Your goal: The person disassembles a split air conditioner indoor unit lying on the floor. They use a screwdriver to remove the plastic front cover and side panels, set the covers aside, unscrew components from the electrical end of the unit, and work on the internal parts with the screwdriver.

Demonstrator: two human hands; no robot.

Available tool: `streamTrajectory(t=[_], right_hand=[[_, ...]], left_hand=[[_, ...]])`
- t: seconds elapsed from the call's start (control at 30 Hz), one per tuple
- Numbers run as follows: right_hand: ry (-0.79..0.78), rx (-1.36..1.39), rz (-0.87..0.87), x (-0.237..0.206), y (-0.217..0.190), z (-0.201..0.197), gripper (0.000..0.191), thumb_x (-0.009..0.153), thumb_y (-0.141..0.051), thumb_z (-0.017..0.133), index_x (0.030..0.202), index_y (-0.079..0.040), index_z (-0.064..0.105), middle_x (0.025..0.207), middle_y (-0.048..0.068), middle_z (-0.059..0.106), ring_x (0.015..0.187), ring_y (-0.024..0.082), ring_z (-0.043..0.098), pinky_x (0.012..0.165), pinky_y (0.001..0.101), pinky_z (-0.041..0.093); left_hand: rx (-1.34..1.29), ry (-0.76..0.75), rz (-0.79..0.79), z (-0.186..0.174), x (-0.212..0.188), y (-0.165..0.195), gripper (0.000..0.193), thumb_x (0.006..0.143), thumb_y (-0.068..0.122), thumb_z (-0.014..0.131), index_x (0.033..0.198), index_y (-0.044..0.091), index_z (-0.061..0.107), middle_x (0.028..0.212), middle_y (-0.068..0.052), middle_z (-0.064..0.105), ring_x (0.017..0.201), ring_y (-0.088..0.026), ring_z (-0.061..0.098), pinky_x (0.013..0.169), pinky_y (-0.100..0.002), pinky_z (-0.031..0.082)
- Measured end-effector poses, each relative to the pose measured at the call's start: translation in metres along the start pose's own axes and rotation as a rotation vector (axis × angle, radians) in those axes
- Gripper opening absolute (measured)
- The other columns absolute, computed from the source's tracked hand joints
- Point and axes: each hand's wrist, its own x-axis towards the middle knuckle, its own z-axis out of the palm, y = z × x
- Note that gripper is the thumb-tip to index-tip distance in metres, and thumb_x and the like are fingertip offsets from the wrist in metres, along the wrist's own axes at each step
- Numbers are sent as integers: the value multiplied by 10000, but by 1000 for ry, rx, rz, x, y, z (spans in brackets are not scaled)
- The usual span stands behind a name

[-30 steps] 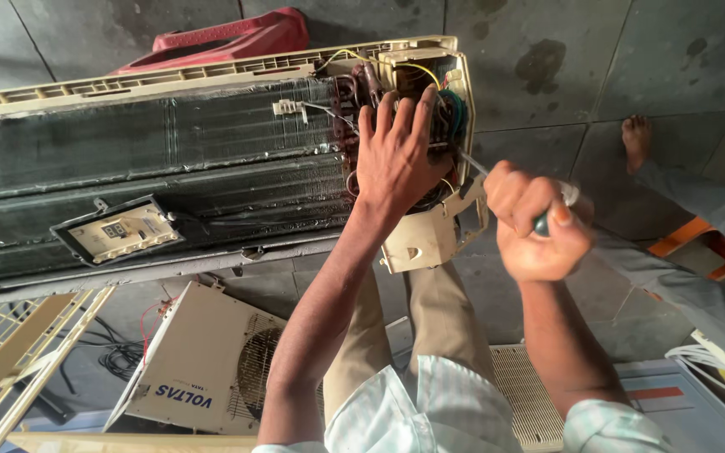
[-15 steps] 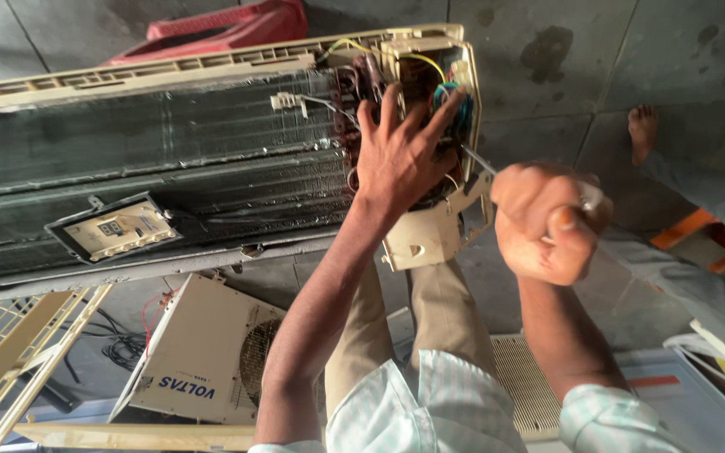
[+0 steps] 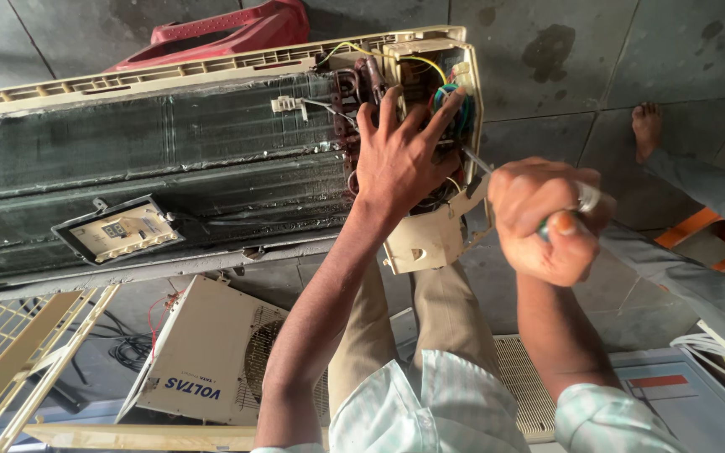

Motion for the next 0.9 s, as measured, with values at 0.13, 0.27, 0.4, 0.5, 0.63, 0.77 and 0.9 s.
streamTrajectory(t=[0.13,0.27,0.4,0.5,0.63,0.77,0.9], right_hand=[[235,78,-121,-24,23,14,330,1041,-297,500,790,-90,445,571,31,383,446,109,266,506,323,221],[367,43,-197,-32,42,18,317,1036,-288,494,785,-105,430,556,8,373,460,95,253,484,293,228],[393,48,-189,-29,37,17,325,1051,-290,495,790,-108,430,547,7,384,469,92,264,502,282,235],[313,20,-149,-24,28,18,358,1087,-321,490,804,-107,439,567,3,388,492,110,289,537,305,246],[272,-149,-241,-17,25,22,419,1115,-418,441,831,-109,433,677,82,457,535,208,407,524,364,378],[286,-181,-155,-24,21,21,421,1097,-447,436,818,-134,402,635,40,457,526,182,416,515,353,357],[289,-88,-161,-28,32,16,432,1089,-472,440,802,-150,423,605,-2,430,473,130,352,507,328,286]], left_hand=[[-29,23,4,3,-1,-3,872,766,498,798,1532,289,437,1250,-47,674,1340,-363,460,1074,-670,358],[-24,14,0,4,-1,-5,872,773,504,806,1532,283,438,1226,-47,677,1339,-366,457,1071,-665,348],[-23,13,2,2,0,-2,882,768,491,812,1534,279,429,1230,-39,680,1333,-360,461,1078,-644,346],[-50,4,-27,2,1,0,971,750,489,820,1575,255,363,1240,-54,681,1353,-353,465,1085,-634,349],[-94,7,-114,10,6,3,1183,665,559,845,1604,193,225,1161,-122,684,1378,-388,440,1106,-696,311],[-66,-57,-96,17,14,-2,1194,665,550,845,1603,219,185,1139,-120,704,1388,-442,407,1131,-734,282],[-51,-41,-8,14,15,-7,1132,710,530,837,1606,274,194,1172,-101,705,1364,-478,408,1093,-775,278]])
